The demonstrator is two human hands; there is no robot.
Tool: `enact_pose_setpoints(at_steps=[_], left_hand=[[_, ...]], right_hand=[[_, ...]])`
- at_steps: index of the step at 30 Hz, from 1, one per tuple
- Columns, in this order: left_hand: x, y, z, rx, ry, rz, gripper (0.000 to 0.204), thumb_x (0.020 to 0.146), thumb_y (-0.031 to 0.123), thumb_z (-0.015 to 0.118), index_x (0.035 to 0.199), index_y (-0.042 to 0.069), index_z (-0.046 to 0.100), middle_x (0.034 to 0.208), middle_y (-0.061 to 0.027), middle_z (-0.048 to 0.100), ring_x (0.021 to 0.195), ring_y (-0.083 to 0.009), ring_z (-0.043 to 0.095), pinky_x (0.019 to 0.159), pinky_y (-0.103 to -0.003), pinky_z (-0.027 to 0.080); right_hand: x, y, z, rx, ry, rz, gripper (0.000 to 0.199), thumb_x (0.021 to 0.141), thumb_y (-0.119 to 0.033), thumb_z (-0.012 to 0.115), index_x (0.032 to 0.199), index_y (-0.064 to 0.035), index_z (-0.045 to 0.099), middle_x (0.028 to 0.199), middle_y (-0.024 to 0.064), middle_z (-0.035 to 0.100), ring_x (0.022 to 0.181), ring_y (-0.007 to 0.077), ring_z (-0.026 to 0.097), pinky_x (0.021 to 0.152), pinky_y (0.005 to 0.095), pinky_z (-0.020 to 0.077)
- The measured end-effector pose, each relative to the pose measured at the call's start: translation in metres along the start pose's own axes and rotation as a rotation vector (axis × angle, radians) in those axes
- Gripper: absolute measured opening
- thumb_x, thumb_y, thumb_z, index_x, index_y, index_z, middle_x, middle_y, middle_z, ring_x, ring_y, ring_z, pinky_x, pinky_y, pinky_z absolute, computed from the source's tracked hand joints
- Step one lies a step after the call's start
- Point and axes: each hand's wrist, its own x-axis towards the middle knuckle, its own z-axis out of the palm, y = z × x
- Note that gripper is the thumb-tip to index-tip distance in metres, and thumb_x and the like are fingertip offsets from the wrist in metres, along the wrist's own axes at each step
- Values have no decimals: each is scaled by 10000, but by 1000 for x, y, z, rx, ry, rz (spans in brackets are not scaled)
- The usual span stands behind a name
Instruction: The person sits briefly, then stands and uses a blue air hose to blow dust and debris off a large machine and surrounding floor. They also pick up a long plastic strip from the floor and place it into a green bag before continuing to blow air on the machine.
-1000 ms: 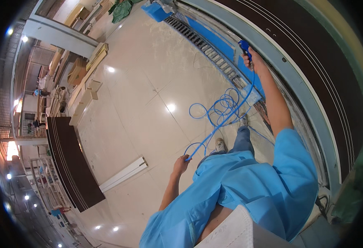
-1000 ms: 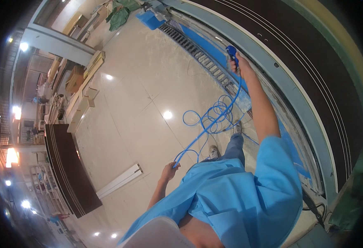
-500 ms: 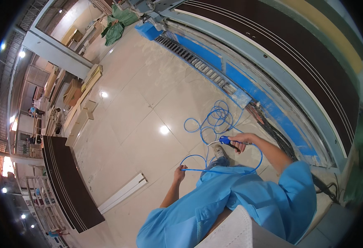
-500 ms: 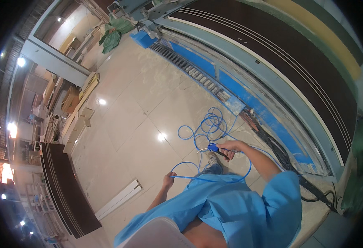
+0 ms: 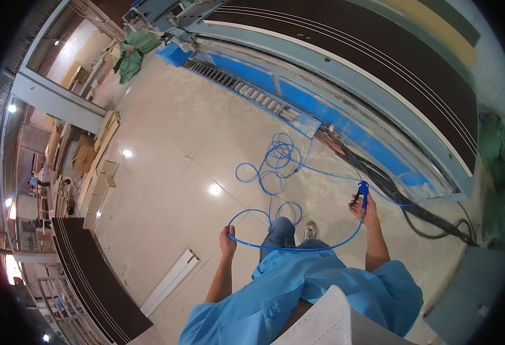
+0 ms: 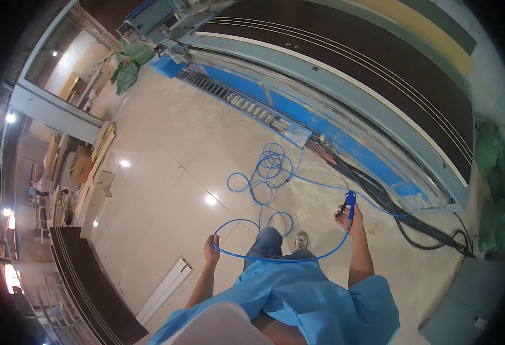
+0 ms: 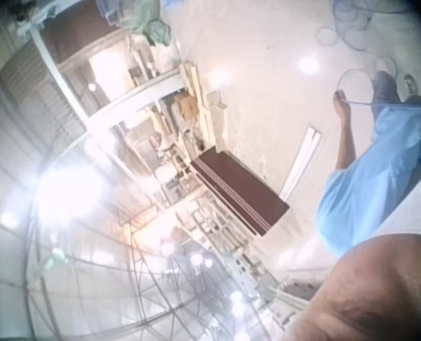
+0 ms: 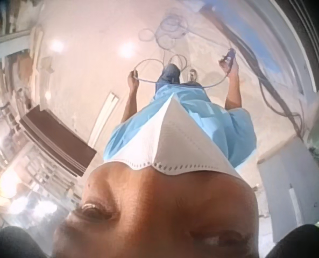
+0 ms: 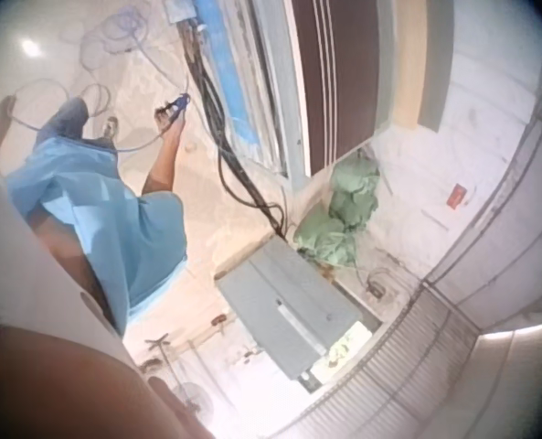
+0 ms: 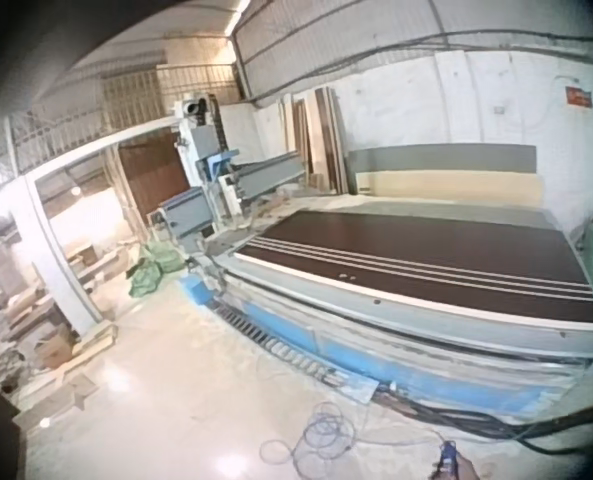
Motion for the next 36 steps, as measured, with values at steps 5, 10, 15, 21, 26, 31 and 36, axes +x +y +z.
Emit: enact_pose_setpoints(at_steps=[5,10,15,21,26,31,36], left_hand=[[5,10,10,-187,-123,132,401,1009,377,486,1007,17,665,874,-179,682,854,-283,664,753,-360,502],[35,-18,-14,-371,-135,62,418,1009,391,492,1005,11,666,878,-161,689,854,-235,656,775,-334,500],[90,-78,-90,-530,-47,20,391,1014,362,498,1022,5,657,902,-132,693,869,-204,648,792,-320,501],[177,-87,-194,-623,6,173,354,1016,318,498,1038,-1,649,923,-131,693,893,-209,651,811,-323,501],[248,-79,-261,-590,115,295,327,1013,297,503,1046,7,652,924,-150,687,875,-230,651,805,-319,498],[323,-100,-287,-550,111,339,262,999,250,534,1035,19,653,879,-150,676,806,-227,642,738,-327,497],[430,-148,-323,-418,127,231,264,986,267,551,1021,23,647,836,-148,672,747,-250,645,691,-350,500]], right_hand=[[-3,34,0,231,-4,-75,757,973,-626,300,1065,84,544,914,201,591,933,383,582,930,468,481],[66,58,60,278,132,-171,751,964,-655,289,885,42,557,761,169,581,769,346,588,768,451,525],[154,119,176,-51,166,-332,698,955,-674,318,808,-31,546,588,74,518,515,230,531,470,367,466],[185,210,379,-900,200,-760,643,992,-597,329,866,-21,586,575,49,514,497,164,536,444,320,404],[200,278,552,-1252,-26,-1129,549,1020,-519,357,903,-35,590,571,-4,447,479,124,460,452,268,338],[229,329,679,-1471,-120,-1099,506,1016,-461,365,970,-15,601,773,173,606,746,335,601,674,437,449],[307,362,786,-1601,-156,-1119,496,1015,-452,355,996,-18,593,855,250,654,841,437,632,723,513,464]])
